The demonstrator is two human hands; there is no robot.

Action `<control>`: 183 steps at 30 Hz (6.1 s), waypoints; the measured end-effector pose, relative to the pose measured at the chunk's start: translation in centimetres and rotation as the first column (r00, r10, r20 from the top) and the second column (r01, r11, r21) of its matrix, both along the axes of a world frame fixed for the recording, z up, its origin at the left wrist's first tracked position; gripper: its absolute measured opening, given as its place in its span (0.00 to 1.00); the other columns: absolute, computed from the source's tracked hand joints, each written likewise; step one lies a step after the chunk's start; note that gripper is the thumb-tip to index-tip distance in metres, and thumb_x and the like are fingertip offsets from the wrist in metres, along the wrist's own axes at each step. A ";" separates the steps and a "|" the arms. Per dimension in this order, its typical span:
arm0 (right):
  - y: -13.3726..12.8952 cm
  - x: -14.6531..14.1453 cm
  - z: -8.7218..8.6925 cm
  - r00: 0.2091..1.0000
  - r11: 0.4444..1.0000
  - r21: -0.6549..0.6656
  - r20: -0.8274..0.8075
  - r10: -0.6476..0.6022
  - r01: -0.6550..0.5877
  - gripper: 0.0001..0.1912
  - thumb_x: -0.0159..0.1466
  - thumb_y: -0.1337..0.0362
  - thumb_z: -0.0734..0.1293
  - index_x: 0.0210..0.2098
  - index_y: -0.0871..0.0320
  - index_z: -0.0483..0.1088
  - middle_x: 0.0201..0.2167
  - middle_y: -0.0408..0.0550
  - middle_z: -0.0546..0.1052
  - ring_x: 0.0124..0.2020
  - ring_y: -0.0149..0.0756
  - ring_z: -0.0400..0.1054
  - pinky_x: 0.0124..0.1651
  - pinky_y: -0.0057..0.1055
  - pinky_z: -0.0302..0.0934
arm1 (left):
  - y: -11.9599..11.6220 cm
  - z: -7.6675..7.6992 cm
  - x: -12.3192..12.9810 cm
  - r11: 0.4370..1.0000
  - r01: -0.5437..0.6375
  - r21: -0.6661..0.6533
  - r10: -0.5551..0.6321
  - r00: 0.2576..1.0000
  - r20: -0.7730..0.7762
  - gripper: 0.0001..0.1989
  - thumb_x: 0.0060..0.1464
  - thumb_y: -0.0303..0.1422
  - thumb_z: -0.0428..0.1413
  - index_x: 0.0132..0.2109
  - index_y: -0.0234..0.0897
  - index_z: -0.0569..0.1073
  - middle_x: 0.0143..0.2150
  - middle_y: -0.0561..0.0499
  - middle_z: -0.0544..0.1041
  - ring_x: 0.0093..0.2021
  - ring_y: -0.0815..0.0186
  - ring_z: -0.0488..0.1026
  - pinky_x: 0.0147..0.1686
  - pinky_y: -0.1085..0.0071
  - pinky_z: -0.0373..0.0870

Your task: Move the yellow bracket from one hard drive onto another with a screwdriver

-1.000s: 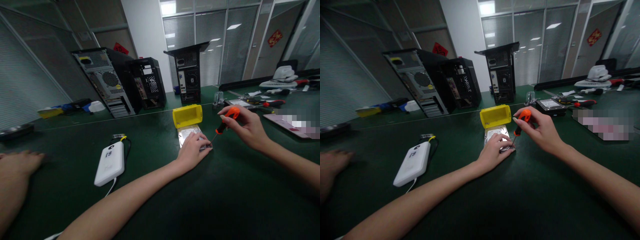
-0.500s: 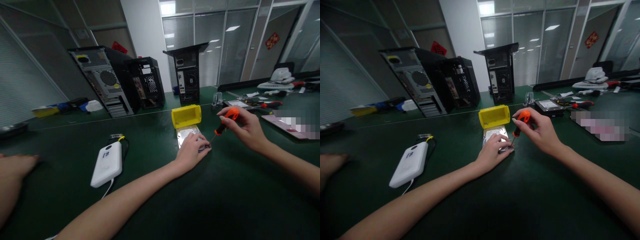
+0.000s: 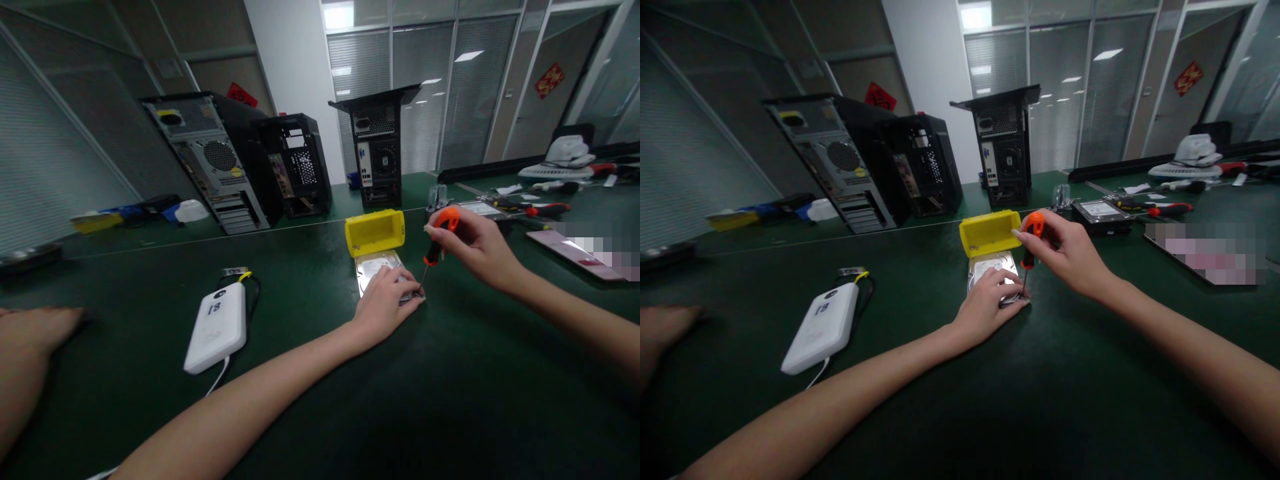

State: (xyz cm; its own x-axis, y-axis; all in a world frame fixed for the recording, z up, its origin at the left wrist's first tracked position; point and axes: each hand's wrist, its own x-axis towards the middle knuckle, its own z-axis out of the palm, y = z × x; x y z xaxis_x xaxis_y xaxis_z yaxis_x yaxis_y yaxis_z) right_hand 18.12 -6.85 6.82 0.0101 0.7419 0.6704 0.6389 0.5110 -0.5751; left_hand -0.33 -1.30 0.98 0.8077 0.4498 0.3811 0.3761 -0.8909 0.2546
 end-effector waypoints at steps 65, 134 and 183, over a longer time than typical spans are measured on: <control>0.8 0.6 0.3 0.962 0.988 0.117 0.244 -0.124 0.097 0.20 0.63 0.56 0.59 0.53 0.56 0.59 0.34 0.47 0.69 0.29 0.34 0.66 0.32 0.31 0.61 | 0.2 0.0 -0.1 1.000 0.003 -0.004 -0.003 1.000 -0.027 0.09 0.58 0.36 0.51 0.41 0.41 0.74 0.47 0.51 0.70 0.46 0.61 0.64 0.45 0.62 0.63; 1.1 -1.4 0.0 0.976 0.990 0.081 -0.173 0.130 -0.118 0.16 0.58 0.58 0.66 0.44 0.53 0.61 0.39 0.45 0.67 0.35 0.33 0.68 0.37 0.33 0.67 | 0.2 -0.1 -0.1 1.000 -0.014 -0.001 0.014 0.999 -0.042 0.08 0.56 0.35 0.53 0.42 0.42 0.73 0.48 0.51 0.70 0.46 0.60 0.64 0.45 0.62 0.63; 1.3 -3.3 -0.7 0.746 0.897 0.028 -0.543 0.384 -0.441 0.14 0.63 0.57 0.61 0.42 0.48 0.49 0.26 0.37 0.60 0.22 0.26 0.55 0.23 0.25 0.55 | 0.3 -0.3 0.1 1.000 -0.010 0.002 0.010 1.000 -0.026 0.09 0.57 0.37 0.53 0.43 0.43 0.74 0.47 0.52 0.70 0.46 0.61 0.64 0.45 0.64 0.63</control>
State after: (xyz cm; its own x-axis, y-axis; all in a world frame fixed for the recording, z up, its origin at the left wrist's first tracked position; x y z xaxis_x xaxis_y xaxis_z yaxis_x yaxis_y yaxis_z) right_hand 14.83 -5.55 6.11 0.0144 0.8160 0.5779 -0.0351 0.5781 -0.8152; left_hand -0.28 -0.96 0.72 0.8128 0.4572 0.3610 0.3911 -0.8876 0.2434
